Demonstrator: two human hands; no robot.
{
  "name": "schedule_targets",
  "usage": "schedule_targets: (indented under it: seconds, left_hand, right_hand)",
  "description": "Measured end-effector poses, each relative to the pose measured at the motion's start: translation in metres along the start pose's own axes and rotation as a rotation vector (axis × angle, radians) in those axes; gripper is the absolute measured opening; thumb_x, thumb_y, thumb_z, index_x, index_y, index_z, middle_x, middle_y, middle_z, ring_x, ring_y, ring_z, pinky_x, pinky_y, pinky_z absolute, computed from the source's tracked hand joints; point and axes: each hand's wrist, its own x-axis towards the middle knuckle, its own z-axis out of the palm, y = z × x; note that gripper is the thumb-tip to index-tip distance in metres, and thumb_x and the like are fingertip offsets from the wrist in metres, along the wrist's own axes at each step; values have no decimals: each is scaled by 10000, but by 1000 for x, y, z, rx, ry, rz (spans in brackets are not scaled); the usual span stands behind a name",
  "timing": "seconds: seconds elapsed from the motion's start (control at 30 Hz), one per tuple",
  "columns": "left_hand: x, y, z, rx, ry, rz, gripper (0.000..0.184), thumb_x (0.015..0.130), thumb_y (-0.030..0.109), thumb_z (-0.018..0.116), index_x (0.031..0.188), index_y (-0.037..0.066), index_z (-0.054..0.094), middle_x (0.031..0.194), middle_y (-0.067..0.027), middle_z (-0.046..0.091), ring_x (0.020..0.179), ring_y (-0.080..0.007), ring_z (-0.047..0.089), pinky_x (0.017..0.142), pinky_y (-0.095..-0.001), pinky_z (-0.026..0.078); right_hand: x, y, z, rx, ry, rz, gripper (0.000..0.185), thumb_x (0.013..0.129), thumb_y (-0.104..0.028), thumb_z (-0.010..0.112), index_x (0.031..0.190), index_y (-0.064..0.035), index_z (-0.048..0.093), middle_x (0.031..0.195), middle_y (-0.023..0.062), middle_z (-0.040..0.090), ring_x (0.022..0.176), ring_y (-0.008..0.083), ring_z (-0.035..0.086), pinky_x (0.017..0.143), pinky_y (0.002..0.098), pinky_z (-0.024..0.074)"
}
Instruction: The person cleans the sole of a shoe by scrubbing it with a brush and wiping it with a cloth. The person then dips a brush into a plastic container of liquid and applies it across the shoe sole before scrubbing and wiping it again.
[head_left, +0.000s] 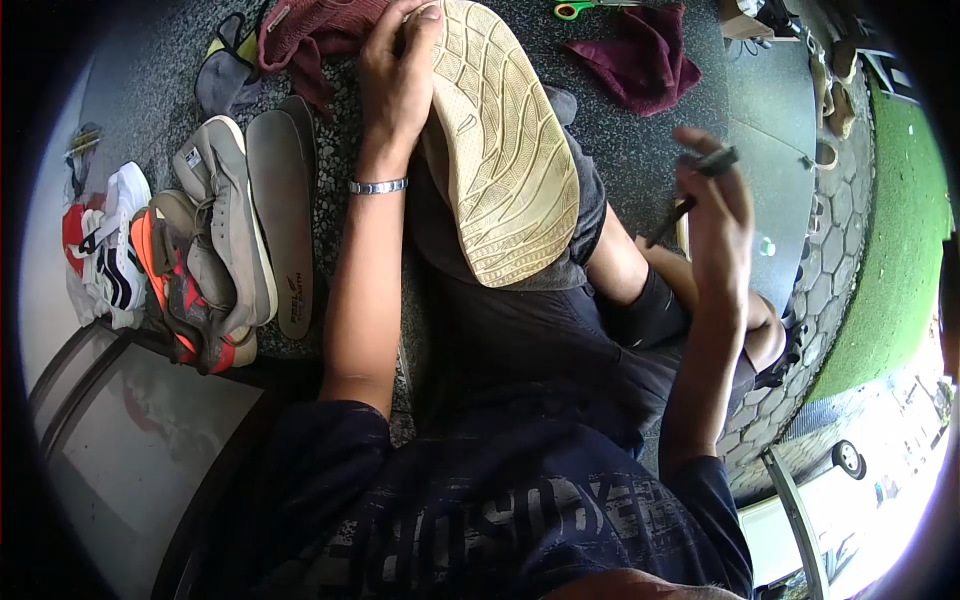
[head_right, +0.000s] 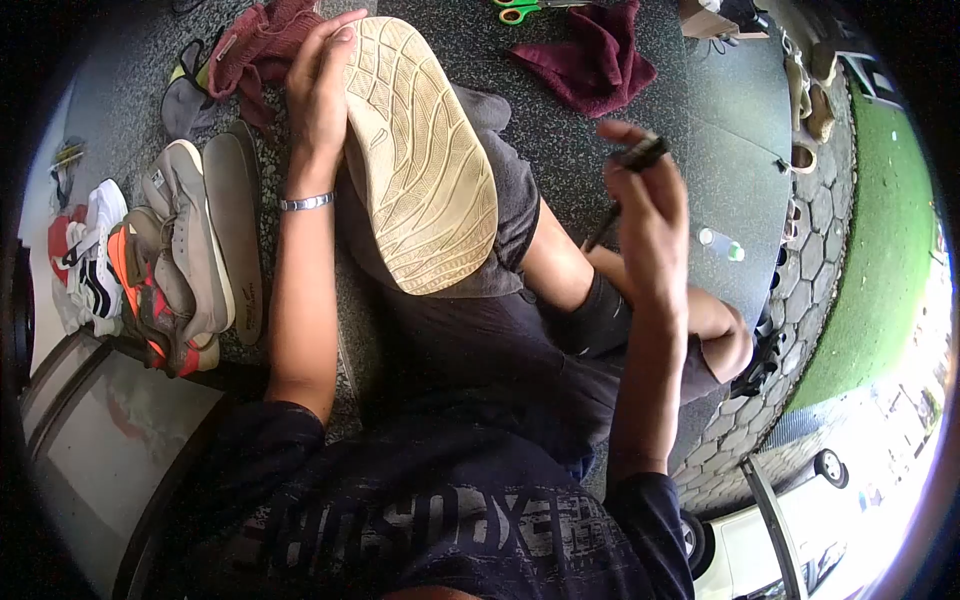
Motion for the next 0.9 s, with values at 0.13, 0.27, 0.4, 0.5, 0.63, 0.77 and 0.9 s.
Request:
schedule_targets:
  seconds: [0.13, 0.27, 0.4, 0.5, 0.63, 0.77, 0.9]
  left_hand:
    - [0, 2, -2, -65, 5, -17, 313, 1041, 221, 559, 1233, 7, 684, 1118, -42, 685, 1038, -110, 604, 958, -266, 455]
    - [-2, 17, -3, 83, 30, -81, 334, 1025, 247, 550, 1193, -20, 659, 1051, -57, 667, 977, -126, 606, 900, -294, 483]
    - [-3, 9, 0, 55, -2, -24, 327, 1040, 211, 560, 1263, 7, 686, 1172, -61, 706, 1101, -112, 619, 1007, -261, 449]
    - [-4, 5, -3, 5, -24, -53, 332, 1043, 211, 553, 1270, 5, 682, 1165, -59, 707, 1096, -112, 622, 1000, -264, 457]
    - [-3, 3, 0, -38, -22, -67, 335, 1045, 207, 541, 1270, 0, 679, 1166, -59, 702, 1089, -117, 626, 996, -268, 463]
    - [-2, 5, -2, 12, -15, -42, 336, 1046, 202, 531, 1270, -2, 676, 1177, -66, 697, 1105, -126, 621, 1009, -274, 454]
    - [-3, 8, -1, 49, -26, -44, 352, 1050, 209, 503, 1269, -10, 672, 1211, -86, 688, 1132, -154, 617, 1030, -296, 446]
  right_hand:
    - [-4, 73, 23, 501, -151, 397, 272, 1065, -112, 544, 1287, -1, 655, 964, -1, 647, 810, 84, 557, 760, 224, 445]
    - [3, 75, 14, 619, -149, 416, 309, 1094, -192, 515, 1348, -50, 620, 905, 2, 632, 657, 80, 514, 570, 226, 403]
    - [24, 98, 4, 626, -240, 501, 270, 1092, -209, 505, 1283, -69, 635, 815, -47, 539, 555, 26, 375, 465, 201, 258]
    - [36, 123, 6, 504, -235, 541, 185, 1050, -221, 603, 1149, -81, 671, 747, -87, 478, 554, 13, 347, 460, 210, 224]
    - [35, 122, 7, 490, -277, 493, 168, 1023, -254, 675, 898, -166, 604, 671, -121, 398, 525, 11, 283, 462, 226, 194]
    - [34, 124, 8, 513, -299, 442, 260, 1022, -282, 684, 813, -200, 552, 644, -129, 364, 520, 9, 263, 463, 232, 182]
    - [32, 117, 7, 515, -258, 470, 326, 1021, -318, 672, 766, -207, 501, 634, -126, 351, 513, 13, 259, 460, 237, 177]
